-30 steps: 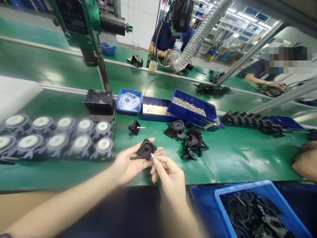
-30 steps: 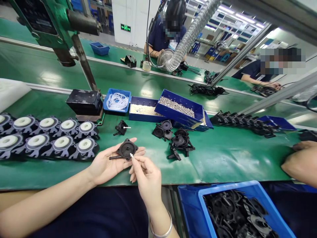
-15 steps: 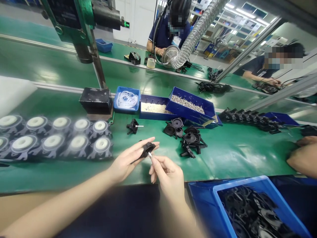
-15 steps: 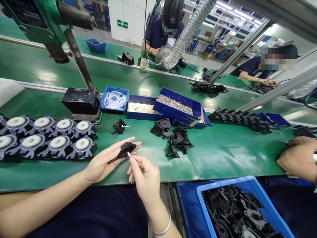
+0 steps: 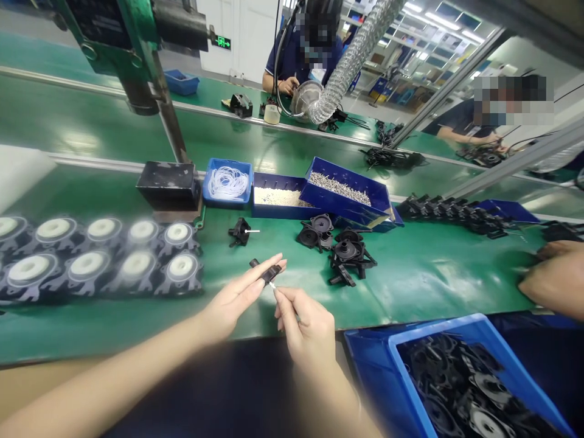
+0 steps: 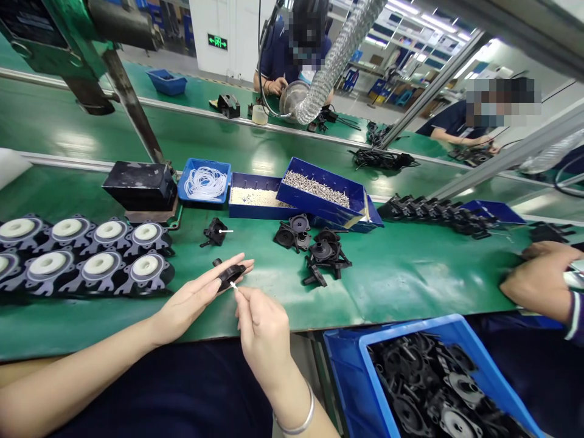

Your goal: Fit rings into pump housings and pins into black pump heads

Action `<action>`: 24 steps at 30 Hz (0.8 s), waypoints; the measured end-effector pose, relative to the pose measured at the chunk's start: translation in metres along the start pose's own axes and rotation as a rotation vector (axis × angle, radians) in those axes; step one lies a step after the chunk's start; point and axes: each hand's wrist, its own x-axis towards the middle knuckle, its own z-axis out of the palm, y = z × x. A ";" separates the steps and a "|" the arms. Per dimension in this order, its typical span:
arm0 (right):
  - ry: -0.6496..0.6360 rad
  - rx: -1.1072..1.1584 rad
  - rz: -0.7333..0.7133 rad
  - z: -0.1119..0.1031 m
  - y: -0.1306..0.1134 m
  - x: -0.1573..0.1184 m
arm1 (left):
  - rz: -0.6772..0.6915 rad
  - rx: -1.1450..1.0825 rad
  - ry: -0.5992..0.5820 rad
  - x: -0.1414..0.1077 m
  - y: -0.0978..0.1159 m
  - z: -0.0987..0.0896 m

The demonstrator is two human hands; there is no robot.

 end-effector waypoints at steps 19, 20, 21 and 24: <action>-0.208 -0.069 0.072 -0.006 0.037 0.078 | -0.148 0.197 0.251 0.012 -0.005 -0.002; -0.206 -0.137 0.065 -0.007 0.043 0.087 | -0.179 0.191 0.248 0.010 -0.007 0.000; -0.211 -0.192 0.062 -0.007 0.049 0.095 | -0.205 0.191 0.228 0.007 -0.008 0.000; -0.252 -0.244 0.040 0.003 0.060 0.113 | -0.275 0.278 0.139 -0.006 -0.006 -0.002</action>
